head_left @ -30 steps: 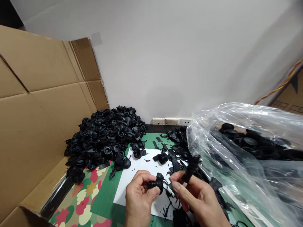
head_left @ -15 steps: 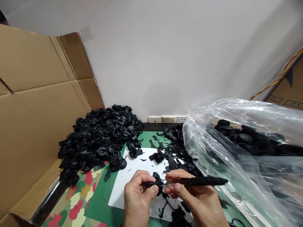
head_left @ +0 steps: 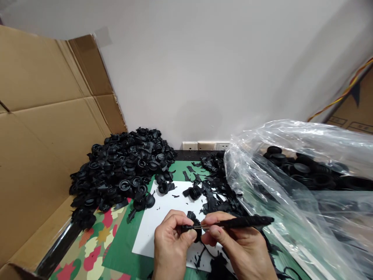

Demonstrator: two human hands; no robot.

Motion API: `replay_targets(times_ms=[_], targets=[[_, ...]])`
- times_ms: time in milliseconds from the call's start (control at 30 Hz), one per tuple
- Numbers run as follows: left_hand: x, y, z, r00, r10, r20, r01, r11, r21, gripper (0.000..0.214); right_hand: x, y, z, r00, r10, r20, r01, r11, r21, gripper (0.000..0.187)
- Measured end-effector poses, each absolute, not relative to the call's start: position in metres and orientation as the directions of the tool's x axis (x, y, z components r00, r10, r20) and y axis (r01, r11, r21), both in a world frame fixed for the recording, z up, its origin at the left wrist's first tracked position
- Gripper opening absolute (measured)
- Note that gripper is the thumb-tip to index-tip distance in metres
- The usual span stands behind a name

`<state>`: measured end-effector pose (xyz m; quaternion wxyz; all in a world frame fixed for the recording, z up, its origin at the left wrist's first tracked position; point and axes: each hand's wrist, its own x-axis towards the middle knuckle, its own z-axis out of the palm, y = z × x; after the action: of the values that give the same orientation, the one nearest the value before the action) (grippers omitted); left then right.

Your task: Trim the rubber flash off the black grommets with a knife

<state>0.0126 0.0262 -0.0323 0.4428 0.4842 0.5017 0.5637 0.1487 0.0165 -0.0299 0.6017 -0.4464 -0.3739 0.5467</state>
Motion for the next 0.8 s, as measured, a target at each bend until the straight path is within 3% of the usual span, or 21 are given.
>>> replay_targets(times_ms=[467, 800], targets=[[0.0134, 0.0245, -0.0384, -0.142, 0.979, 0.144, 0.000, -0.145, 0.989, 0.012, 0.1484, 0.0164, -0.0298, 0.149, 0.989, -0.023, -0.302, 0.023, -0.953, 0.027], [0.0142, 0.0265, -0.0370, -0.160, 0.978, 0.134, -0.036, -0.142, 0.989, 0.010, 0.1470, 0.0164, -0.0343, 0.138, 0.937, 0.320, -0.132, 0.338, -0.932, 0.017]])
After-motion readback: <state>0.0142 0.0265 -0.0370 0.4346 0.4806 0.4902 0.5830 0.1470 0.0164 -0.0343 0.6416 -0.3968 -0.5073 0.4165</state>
